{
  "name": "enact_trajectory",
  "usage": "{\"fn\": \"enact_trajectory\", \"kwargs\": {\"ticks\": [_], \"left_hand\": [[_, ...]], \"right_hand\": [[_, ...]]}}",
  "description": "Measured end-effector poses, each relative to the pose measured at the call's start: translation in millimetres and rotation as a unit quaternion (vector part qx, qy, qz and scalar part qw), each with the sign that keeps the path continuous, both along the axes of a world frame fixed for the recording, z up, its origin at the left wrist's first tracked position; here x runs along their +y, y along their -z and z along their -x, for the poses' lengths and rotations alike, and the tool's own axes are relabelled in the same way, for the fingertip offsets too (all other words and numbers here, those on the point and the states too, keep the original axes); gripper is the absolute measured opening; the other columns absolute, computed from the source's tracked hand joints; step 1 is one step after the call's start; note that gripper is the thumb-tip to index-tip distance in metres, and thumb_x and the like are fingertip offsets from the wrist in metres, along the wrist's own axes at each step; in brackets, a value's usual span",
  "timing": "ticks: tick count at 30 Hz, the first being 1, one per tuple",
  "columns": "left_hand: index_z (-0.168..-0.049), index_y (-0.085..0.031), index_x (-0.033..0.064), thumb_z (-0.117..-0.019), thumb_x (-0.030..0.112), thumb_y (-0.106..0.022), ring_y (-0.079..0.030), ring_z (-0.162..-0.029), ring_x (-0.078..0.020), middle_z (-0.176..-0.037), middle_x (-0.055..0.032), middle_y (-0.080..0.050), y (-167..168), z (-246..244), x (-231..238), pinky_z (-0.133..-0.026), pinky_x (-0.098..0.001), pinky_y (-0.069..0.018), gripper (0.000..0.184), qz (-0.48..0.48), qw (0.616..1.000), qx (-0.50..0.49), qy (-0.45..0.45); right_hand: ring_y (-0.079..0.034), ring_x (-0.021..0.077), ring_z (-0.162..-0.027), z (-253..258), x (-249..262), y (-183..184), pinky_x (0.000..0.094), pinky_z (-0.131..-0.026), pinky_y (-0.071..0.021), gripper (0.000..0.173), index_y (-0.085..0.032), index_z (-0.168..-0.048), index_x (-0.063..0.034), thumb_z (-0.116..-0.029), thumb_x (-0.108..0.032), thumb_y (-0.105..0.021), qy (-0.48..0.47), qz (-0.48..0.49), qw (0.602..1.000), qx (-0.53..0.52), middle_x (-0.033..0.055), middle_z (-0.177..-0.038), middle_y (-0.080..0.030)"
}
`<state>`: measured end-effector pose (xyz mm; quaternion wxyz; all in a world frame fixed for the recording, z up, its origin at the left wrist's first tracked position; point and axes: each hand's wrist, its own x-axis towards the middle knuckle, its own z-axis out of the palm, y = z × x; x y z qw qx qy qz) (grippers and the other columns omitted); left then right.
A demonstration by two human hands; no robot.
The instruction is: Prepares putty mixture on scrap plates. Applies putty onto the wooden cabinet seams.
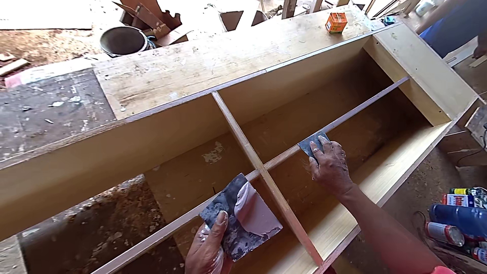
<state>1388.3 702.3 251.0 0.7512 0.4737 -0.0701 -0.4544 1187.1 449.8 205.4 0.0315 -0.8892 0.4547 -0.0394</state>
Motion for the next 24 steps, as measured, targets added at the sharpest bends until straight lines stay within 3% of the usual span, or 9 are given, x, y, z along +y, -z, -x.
{"fn": "enact_trajectory", "kwargs": {"ticks": [4, 9, 15, 20, 24], "left_hand": [[-0.113, -0.067, 0.0093, -0.107, 0.019, -0.05, -0.074, -0.087, -0.0115, -0.097, -0.0058, -0.076, 0.5, -7.2, 7.7, -0.079, -0.0296, -0.0633, 0.022, 0.02, 1.0, 0.003, 0.0], [-0.113, -0.064, 0.0086, -0.1075, 0.015, -0.043, -0.074, -0.087, -0.0108, -0.096, -0.0035, -0.076, 0.7, -8.7, 9.7, -0.079, -0.0291, -0.0634, 0.023, -0.011, 1.0, -0.013, -0.015], [-0.113, -0.065, 0.0073, -0.1071, 0.015, -0.046, -0.074, -0.087, -0.0119, -0.096, -0.0058, -0.076, 1.9, -3.9, 13.5, -0.079, -0.0298, -0.0634, 0.022, 0.001, 1.0, 0.004, -0.012], [-0.113, -0.066, 0.0076, -0.107, 0.017, -0.047, -0.074, -0.086, -0.0119, -0.095, -0.0059, -0.076, 2.2, -8.9, 17.6, -0.078, -0.0296, -0.0635, 0.022, 0.008, 1.0, 0.01, -0.008], [-0.113, -0.065, 0.0071, -0.1067, 0.017, -0.048, -0.075, -0.085, -0.0122, -0.095, -0.0062, -0.076, 3.9, -10.2, 17.6, -0.078, -0.0298, -0.0636, 0.021, 0.009, 1.0, 0.012, -0.009]], "right_hand": [[-0.048, 0.0452, -0.137, 20.1, 10.7, -8.3, 0.0643, -0.107, -0.0403, 0.046, -0.069, -0.134, -0.0175, -0.0996, -0.036, -0.046, 0.003, 0.0, 1.0, 0.016, 0.0151, -0.147, -0.057], [-0.044, 0.045, -0.141, -6.0, 33.4, -8.6, 0.0648, -0.112, -0.0367, 0.047, -0.063, -0.142, -0.0205, -0.1001, -0.034, -0.049, -0.009, 0.04, 0.996, -0.082, 0.0154, -0.153, -0.051], [-0.044, 0.0469, -0.141, -22.7, 43.9, 16.2, 0.0648, -0.11, -0.0386, 0.046, -0.063, -0.143, -0.0228, -0.101, -0.035, -0.049, 0.007, 0.034, 0.998, -0.046, 0.0163, -0.155, -0.048], [-0.048, 0.0462, -0.138, -2.4, 50.6, -5.7, 0.0644, -0.11, -0.0382, 0.044, -0.07, -0.134, -0.0215, -0.1009, -0.035, -0.045, 0.002, 0.023, 0.999, -0.03, 0.0155, -0.149, -0.056], [-0.045, 0.046, -0.14, -9.3, 34.8, -6.9, 0.0652, -0.11, -0.0375, 0.044, -0.067, -0.138, -0.0203, -0.101, -0.034, -0.047, 0.001, 0.04, 0.998, -0.054, 0.017, -0.152, -0.052]]}}
